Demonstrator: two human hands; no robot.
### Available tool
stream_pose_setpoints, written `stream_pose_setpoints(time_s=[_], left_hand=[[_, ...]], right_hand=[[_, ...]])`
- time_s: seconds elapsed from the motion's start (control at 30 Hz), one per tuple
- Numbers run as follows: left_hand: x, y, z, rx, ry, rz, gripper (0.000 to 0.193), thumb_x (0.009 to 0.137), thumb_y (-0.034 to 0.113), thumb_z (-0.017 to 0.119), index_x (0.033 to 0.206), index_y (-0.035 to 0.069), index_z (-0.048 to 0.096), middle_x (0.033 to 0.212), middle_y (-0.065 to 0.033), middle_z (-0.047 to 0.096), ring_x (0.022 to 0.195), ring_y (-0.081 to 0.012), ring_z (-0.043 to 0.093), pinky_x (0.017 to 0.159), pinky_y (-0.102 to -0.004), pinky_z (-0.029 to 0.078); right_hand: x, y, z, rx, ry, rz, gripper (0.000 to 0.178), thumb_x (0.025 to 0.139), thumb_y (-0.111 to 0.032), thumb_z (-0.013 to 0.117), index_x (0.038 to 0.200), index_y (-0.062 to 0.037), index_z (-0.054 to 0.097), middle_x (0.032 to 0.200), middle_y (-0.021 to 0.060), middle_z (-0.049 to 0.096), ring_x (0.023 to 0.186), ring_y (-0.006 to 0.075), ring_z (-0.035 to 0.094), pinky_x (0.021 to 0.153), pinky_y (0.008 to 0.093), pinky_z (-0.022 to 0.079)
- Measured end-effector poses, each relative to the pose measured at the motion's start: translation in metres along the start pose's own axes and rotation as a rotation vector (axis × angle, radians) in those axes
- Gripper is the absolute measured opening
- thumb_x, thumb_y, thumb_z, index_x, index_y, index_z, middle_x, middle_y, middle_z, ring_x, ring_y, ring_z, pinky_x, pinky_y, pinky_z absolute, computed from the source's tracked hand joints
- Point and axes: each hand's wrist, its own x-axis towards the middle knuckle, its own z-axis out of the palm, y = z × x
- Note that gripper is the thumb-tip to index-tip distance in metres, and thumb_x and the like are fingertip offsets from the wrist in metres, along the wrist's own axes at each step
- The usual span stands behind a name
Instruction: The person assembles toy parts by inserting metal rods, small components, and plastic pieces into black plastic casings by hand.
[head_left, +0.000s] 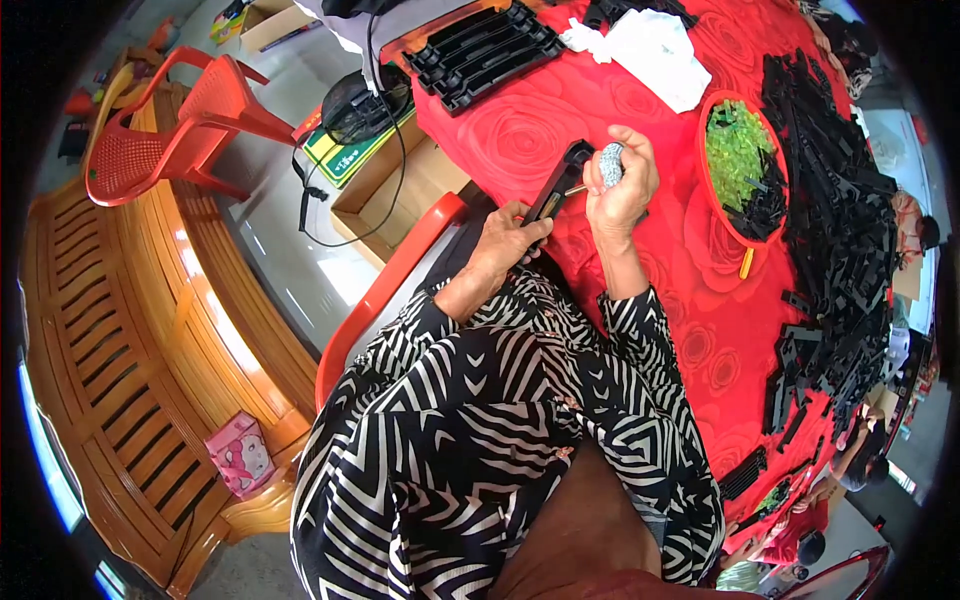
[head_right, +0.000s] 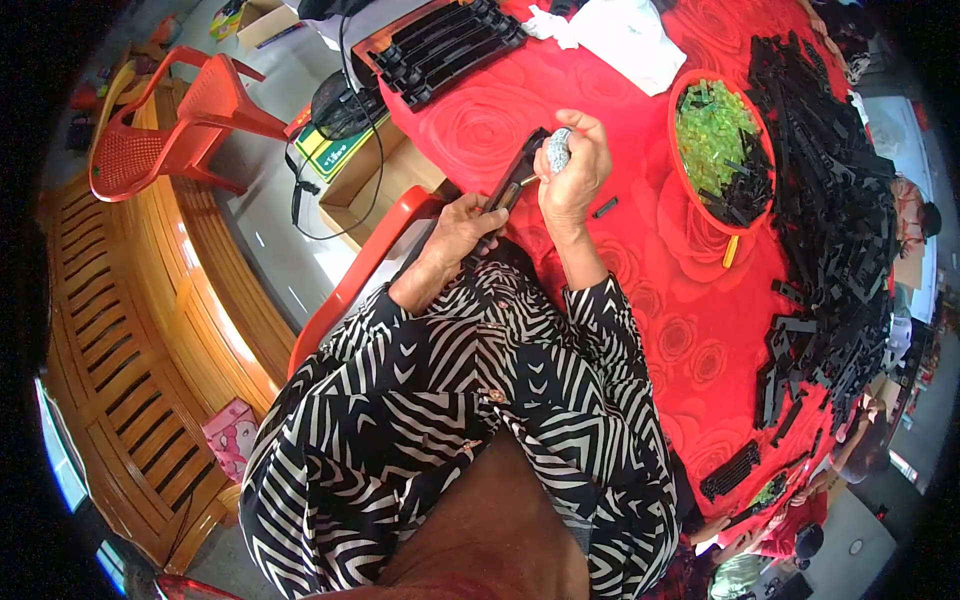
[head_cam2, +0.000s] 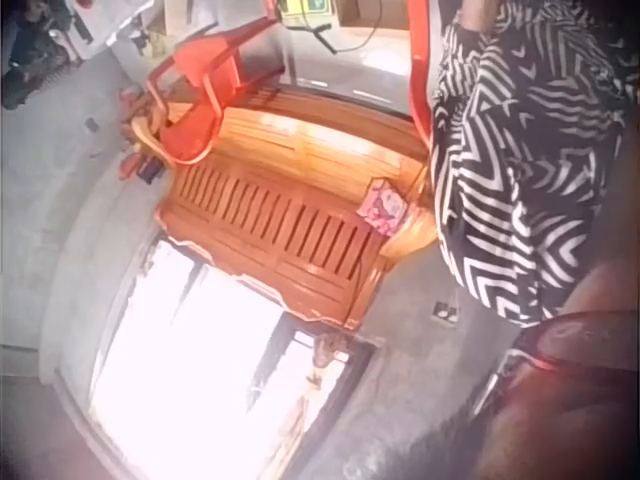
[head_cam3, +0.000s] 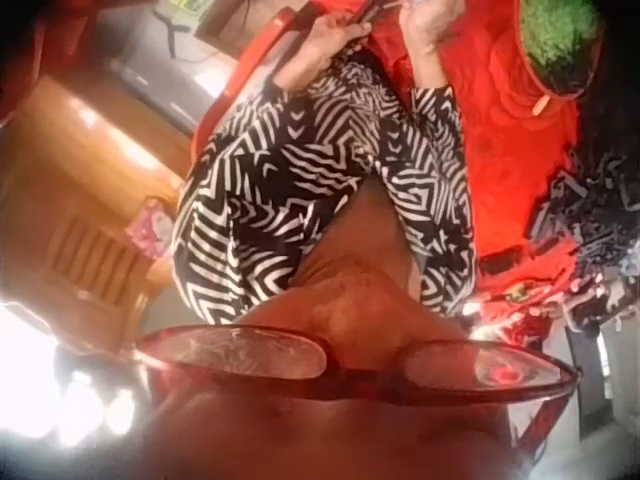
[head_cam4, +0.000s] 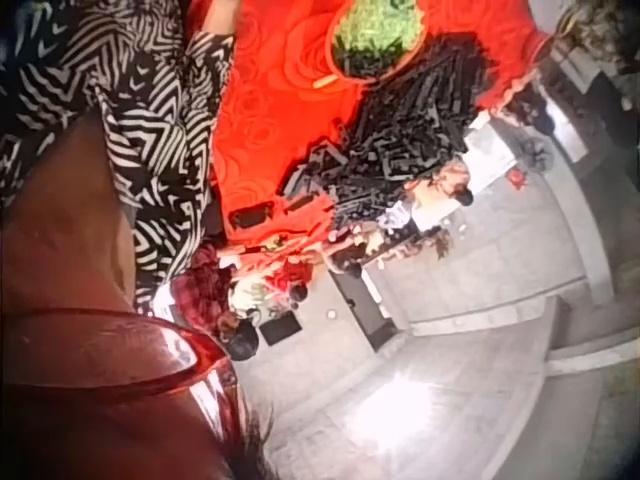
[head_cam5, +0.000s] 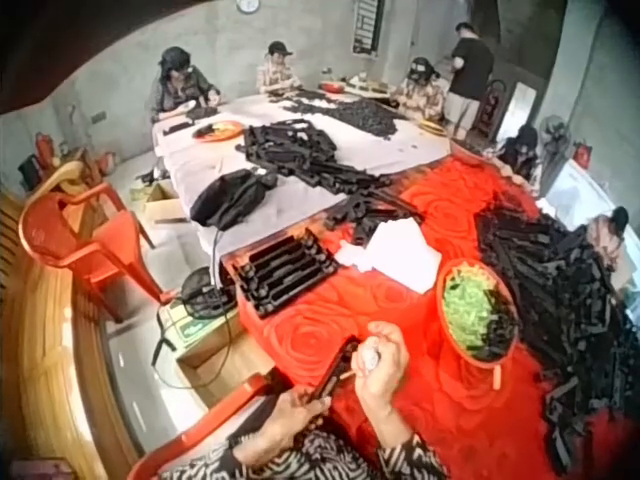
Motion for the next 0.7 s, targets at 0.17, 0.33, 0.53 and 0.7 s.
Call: stream_pose_setpoints(time_s=[0.17, 0.33, 0.53, 0.7], left_hand=[[0.009, -0.007, -0.006, 0.251, 0.046, 0.173, 0.026, 0.081, 0.023, 0.062, 0.087, -0.002, 0.056, 0.062, -0.0058, 0.057, 0.053, -0.0115, 0.053, 0.049, -0.0254, 0.042], [0.011, 0.004, -0.007, 0.825, 0.069, 0.362, 0.040, 0.080, 0.032, 0.056, 0.082, -0.007, 0.052, 0.069, -0.0292, 0.055, 0.069, -0.0420, 0.058, 0.062, -0.0467, 0.044], [0.014, 0.009, 0.000, 1.000, 0.198, 0.414, 0.040, 0.079, 0.034, 0.057, 0.074, -0.006, 0.053, 0.062, -0.0263, 0.056, 0.068, -0.0406, 0.058, 0.062, -0.0463, 0.045], [0.020, 0.010, 0.001, 1.018, 0.222, 0.416, 0.040, 0.077, 0.035, 0.058, 0.071, -0.004, 0.056, 0.063, -0.0252, 0.057, 0.067, -0.0385, 0.059, 0.061, -0.0448, 0.046]], right_hand=[[-0.002, 0.008, 0.000, -0.054, -0.003, 0.013, 0.020, 0.082, -0.010, 0.034, 0.090, 0.0011, 0.049, 0.046, 0.0042, 0.036, 0.033, 0.0102, 0.028, 0.033, 0.0240, 0.025], [-0.003, 0.013, -0.010, -0.111, 0.035, -0.003, 0.021, 0.083, -0.012, 0.033, 0.089, 0.0017, 0.048, 0.045, 0.0040, 0.034, 0.032, 0.0103, 0.027, 0.032, 0.0243, 0.023], [-0.006, 0.014, -0.014, -0.070, 0.015, -0.004, 0.021, 0.083, -0.011, 0.033, 0.089, 0.0017, 0.048, 0.045, 0.0042, 0.036, 0.032, 0.0101, 0.026, 0.031, 0.0246, 0.023], [-0.008, 0.015, -0.014, -0.122, -0.042, -0.001, 0.020, 0.082, -0.010, 0.033, 0.088, 0.0018, 0.048, 0.047, 0.0044, 0.037, 0.033, 0.0102, 0.028, 0.032, 0.0245, 0.023]])
